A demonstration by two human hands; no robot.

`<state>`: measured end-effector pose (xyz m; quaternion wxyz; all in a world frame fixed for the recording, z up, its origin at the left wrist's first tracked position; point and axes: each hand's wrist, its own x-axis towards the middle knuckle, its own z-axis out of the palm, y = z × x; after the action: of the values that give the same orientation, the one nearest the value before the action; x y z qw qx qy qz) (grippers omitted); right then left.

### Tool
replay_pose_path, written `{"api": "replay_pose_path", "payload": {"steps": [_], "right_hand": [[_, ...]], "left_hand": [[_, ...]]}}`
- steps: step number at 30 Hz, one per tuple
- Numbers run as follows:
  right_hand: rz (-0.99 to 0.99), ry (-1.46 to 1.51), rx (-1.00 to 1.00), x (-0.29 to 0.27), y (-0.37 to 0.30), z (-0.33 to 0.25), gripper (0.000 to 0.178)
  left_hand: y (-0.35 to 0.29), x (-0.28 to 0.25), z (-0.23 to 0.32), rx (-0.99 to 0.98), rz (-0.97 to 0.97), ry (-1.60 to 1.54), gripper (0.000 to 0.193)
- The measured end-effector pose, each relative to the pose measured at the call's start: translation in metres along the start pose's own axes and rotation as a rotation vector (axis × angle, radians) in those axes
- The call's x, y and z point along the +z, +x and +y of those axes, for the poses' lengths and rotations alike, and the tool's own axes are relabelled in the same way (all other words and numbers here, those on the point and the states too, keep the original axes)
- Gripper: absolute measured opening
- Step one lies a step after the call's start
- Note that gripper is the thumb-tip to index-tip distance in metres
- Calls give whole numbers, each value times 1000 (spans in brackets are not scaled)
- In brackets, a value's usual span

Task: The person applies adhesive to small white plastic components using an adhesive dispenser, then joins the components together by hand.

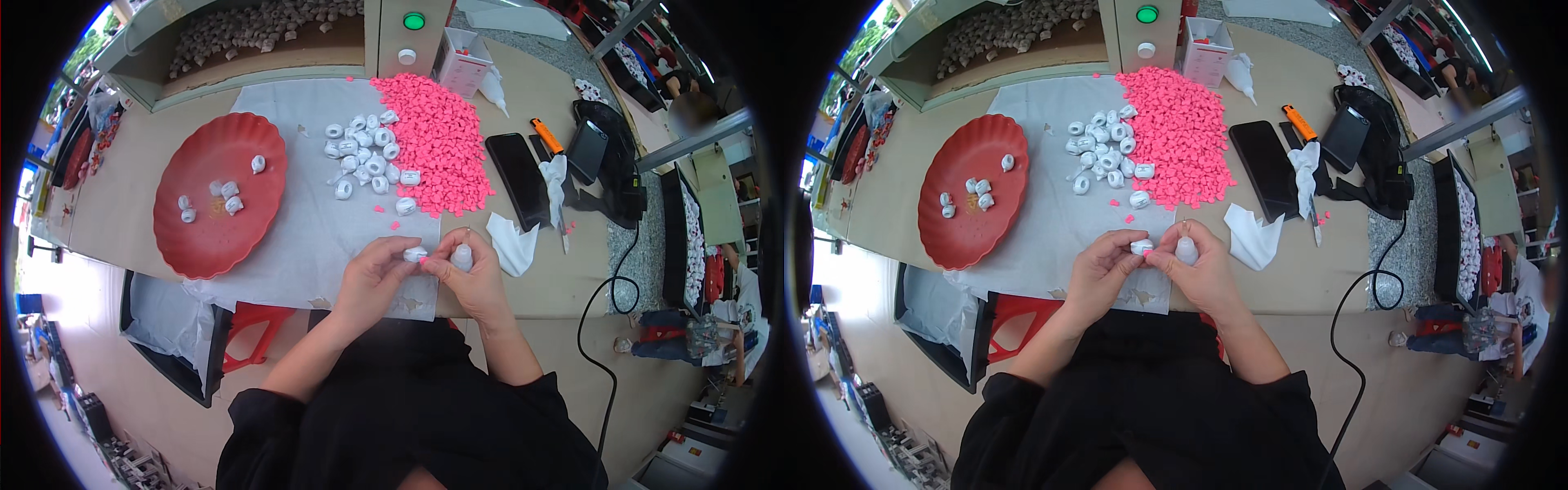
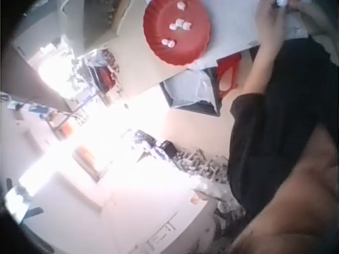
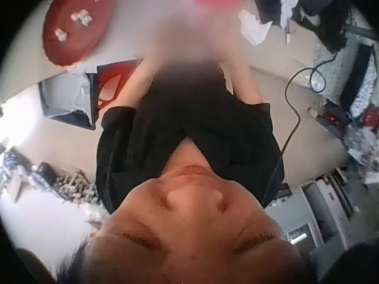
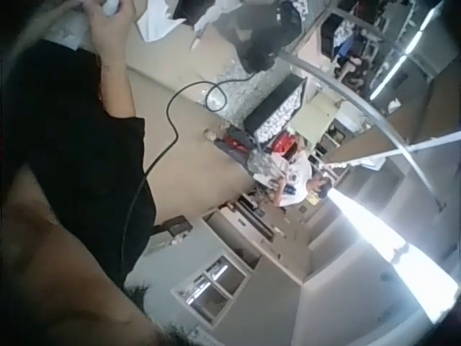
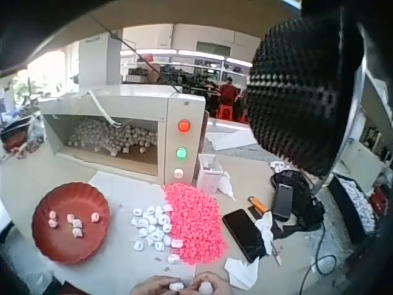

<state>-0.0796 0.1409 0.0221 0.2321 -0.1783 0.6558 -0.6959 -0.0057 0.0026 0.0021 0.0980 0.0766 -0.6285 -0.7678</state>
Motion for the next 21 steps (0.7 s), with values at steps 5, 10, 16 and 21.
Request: {"api": "replay_pose_path", "payload": {"steps": [5, 10, 16, 21], "right_hand": [[-12, -47, 19, 2, 0, 0, 17], [-38, -62, 20, 0, 2, -3, 19], [-49, -42, 112, -1, 2, -4, 20], [70, -197, 13, 7, 1, 3, 16]], "left_hand": [[0, 0, 1, 9, -22, 51, 26], [1, -2, 4, 10, -42, 99, 25], [1, -2, 7, 26, -53, 126, 24], [0, -1, 3, 10, -14, 73, 23]]}}
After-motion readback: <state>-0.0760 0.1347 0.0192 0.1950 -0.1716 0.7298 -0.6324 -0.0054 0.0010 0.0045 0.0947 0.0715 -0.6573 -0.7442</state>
